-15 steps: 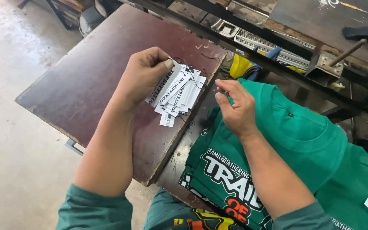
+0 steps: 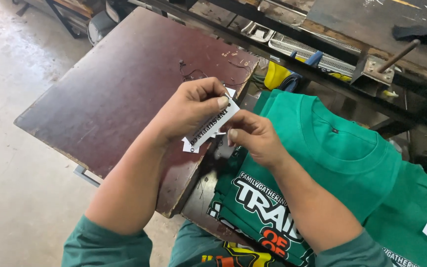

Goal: The person attaches white tags to the necks of green t-shirts using a black string. They pick up a tag, thread the string through the shirt's collar, and secure it, repeating this process for multiple shirts on a table.

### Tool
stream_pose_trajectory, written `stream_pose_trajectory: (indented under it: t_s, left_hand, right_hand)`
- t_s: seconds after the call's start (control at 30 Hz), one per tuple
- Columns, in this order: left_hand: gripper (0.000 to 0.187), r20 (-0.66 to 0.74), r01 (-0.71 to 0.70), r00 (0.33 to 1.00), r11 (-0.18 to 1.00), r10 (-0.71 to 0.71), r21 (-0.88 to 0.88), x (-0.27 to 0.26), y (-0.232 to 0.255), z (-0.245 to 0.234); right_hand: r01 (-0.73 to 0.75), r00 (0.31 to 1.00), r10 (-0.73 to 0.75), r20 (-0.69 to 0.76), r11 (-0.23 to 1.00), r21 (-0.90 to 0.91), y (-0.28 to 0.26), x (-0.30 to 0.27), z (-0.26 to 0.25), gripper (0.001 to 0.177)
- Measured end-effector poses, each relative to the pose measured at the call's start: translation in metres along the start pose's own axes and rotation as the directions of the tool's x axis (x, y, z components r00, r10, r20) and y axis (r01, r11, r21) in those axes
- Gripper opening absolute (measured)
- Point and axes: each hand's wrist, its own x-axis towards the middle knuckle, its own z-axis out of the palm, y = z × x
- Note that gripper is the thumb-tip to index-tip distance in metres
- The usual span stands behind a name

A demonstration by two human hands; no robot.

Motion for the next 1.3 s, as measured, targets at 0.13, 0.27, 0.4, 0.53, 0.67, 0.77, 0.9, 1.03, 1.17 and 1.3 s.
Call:
stream_pose_trajectory:
  t_s: [0.13, 0.27, 0.4, 0.53, 0.67, 0.77, 0.9, 1.03, 1.17, 1.3]
  left_hand:
    - [0.010, -0.049, -0.035, 0.998, 0.991, 0.029, -0.128, -0.001, 0.000, -0.002]
    - [0.010, -0.056, -0.082, 0.996, 0.912, 0.065, -0.403, 0.005, 0.001, -0.008]
    - [0.012, -0.106, -0.105, 0.992, 0.897, 0.066, -0.430, 0.003, 0.006, -0.011]
    - [0.010, -0.048, -0.066, 0.998, 0.906, 0.050, -0.419, -0.003, 0.012, -0.002]
    - [0.010, 0.068, -0.008, 0.997, 0.905, 0.040, -0.424, -0.006, 0.014, 0.017]
    - [0.011, -0.002, -0.042, 0.999, 0.885, 0.046, -0.464, -0.004, 0.013, 0.015]
    - [0.008, -0.110, -0.070, 0.994, 0.803, 0.005, -0.592, 0.000, 0.012, -0.014]
    - [0.008, -0.199, -0.126, 0.980, 0.797, 0.007, -0.591, 0.001, 0.010, -0.020]
    - [0.007, -0.050, -0.026, 0.999, 0.797, -0.006, -0.603, 0.001, 0.008, -0.016]
    - [0.014, 0.212, 0.169, 0.977, 0.740, -0.036, -0.652, 0.001, 0.000, 0.006]
  right_hand:
    - [0.025, 0.996, -0.026, 0.089, 1.000, 0.016, -0.001, 0.005, 0.009, 0.019]
    - [0.067, 0.998, -0.067, 0.017, 0.997, -0.025, 0.019, 0.008, 0.004, 0.018]
    - [0.102, 0.983, -0.108, -0.146, 0.994, -0.046, 0.027, 0.010, -0.003, 0.031]
    - [0.148, 0.978, -0.153, -0.141, 0.988, -0.048, 0.011, 0.008, 0.010, 0.039]
    - [0.096, 0.995, -0.096, -0.008, 0.980, 0.176, 0.022, 0.000, 0.018, 0.039]
    - [0.021, 1.000, -0.023, 0.004, 0.981, 0.191, 0.014, 0.001, 0.020, 0.015]
    - [-0.204, 0.979, 0.202, -0.034, 0.978, -0.045, -0.006, -0.001, 0.009, 0.011]
    - [-0.203, 0.972, 0.208, -0.109, 0.978, 0.055, 0.000, -0.001, 0.003, 0.008]
    - [-0.083, 0.991, 0.091, -0.102, 0.993, 0.081, -0.007, 0.003, 0.005, 0.036]
    - [-0.021, 1.000, 0.014, 0.027, 0.963, 0.267, -0.008, 0.000, 0.010, 0.093]
